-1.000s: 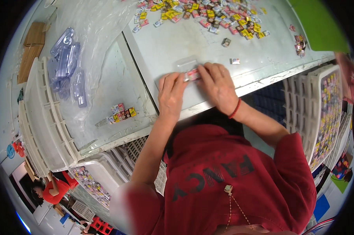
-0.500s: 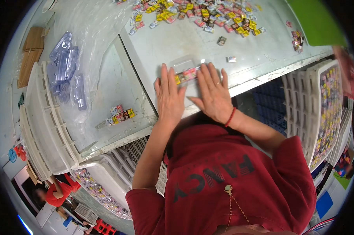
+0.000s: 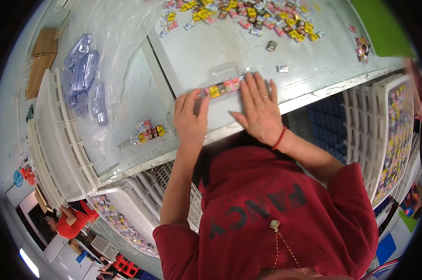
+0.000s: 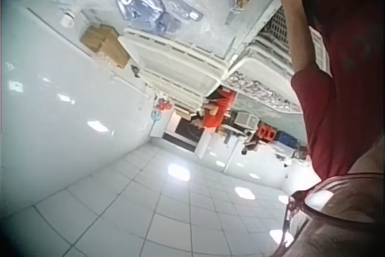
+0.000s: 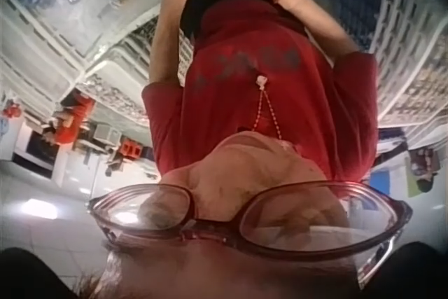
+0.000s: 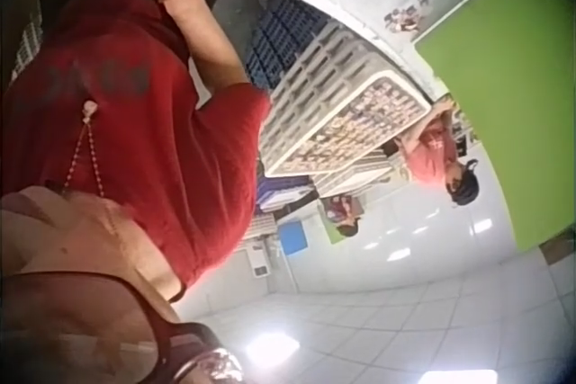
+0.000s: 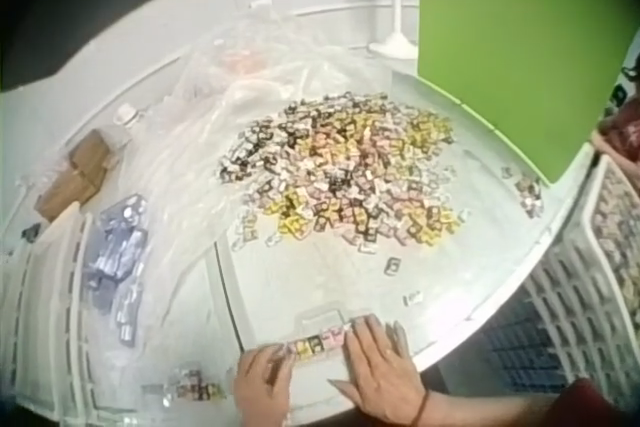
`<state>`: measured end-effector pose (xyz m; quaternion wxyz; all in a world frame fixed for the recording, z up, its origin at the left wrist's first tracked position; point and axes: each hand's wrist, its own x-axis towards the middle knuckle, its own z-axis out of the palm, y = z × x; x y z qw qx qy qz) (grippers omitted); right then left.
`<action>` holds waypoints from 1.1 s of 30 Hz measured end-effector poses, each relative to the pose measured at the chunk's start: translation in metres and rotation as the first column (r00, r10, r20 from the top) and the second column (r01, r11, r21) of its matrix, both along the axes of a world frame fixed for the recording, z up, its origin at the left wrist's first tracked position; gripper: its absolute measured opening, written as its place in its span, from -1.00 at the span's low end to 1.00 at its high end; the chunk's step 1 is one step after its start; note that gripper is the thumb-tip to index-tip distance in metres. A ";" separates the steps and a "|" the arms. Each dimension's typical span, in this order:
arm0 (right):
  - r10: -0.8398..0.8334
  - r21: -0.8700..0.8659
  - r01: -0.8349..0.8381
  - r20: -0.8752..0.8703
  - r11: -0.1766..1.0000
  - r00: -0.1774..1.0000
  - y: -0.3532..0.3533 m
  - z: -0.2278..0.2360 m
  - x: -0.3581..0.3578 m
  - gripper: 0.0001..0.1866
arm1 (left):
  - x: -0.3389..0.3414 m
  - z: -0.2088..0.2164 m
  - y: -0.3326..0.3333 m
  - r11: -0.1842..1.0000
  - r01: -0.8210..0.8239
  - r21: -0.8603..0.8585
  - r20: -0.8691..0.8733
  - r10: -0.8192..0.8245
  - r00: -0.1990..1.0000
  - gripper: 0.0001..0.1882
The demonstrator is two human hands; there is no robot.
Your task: Packaging small colorful components into clear plastic sleeves.
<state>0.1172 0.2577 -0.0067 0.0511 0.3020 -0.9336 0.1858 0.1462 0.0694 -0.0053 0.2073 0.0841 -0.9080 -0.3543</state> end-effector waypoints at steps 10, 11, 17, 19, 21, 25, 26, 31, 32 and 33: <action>0.004 -0.004 -0.004 0.014 1.000 1.000 -0.002 0.001 0.000 -0.22 | -0.003 0.000 0.003 0.950 -0.076 0.303 0.089 0.051 0.995 -0.84; 0.003 -0.005 -0.002 0.014 1.000 1.000 -0.001 0.001 0.000 -0.22 | -0.003 0.001 0.004 0.950 -0.074 0.302 0.090 0.049 0.995 -0.84; 0.002 -0.032 -0.001 0.007 0.999 1.000 -0.001 -0.001 0.000 -0.22 | -0.002 -0.002 0.010 0.997 -0.015 0.071 -0.017 0.016 1.000 -0.81; 0.011 -0.026 -0.011 0.014 1.000 1.000 0.000 0.000 0.000 -0.21 | -0.001 -0.006 0.005 0.977 0.061 -0.203 -0.095 -0.082 0.992 -0.78; 0.007 -0.025 -0.006 0.015 1.000 1.000 -0.001 -0.001 0.000 -0.21 | -0.001 -0.008 0.004 0.983 0.059 -0.173 -0.100 -0.077 0.992 -0.78; 0.001 -0.020 0.000 0.016 1.000 1.000 0.000 0.000 0.000 -0.21 | -0.007 0.002 0.012 0.998 0.033 -0.056 -0.078 -0.038 0.996 -0.77; 0.003 -0.021 -0.003 0.015 1.000 1.000 0.000 0.000 0.000 -0.21 | -0.009 0.004 0.014 0.998 0.030 -0.057 -0.079 -0.035 0.996 -0.77; 0.019 -0.004 -0.019 0.025 1.000 1.000 -0.001 0.000 0.001 -0.22 | -0.013 -0.009 0.012 0.988 0.021 -0.152 -0.071 -0.032 0.997 -0.79; 0.016 -0.002 -0.016 0.027 1.000 1.000 -0.001 0.000 0.001 -0.22 | -0.013 -0.010 0.012 0.988 0.024 -0.150 -0.070 -0.035 0.997 -0.79; 0.014 -0.002 -0.014 0.025 1.000 1.000 -0.001 0.000 0.000 -0.22 | -0.013 -0.010 0.013 0.989 0.030 -0.143 -0.076 -0.041 0.996 -0.79</action>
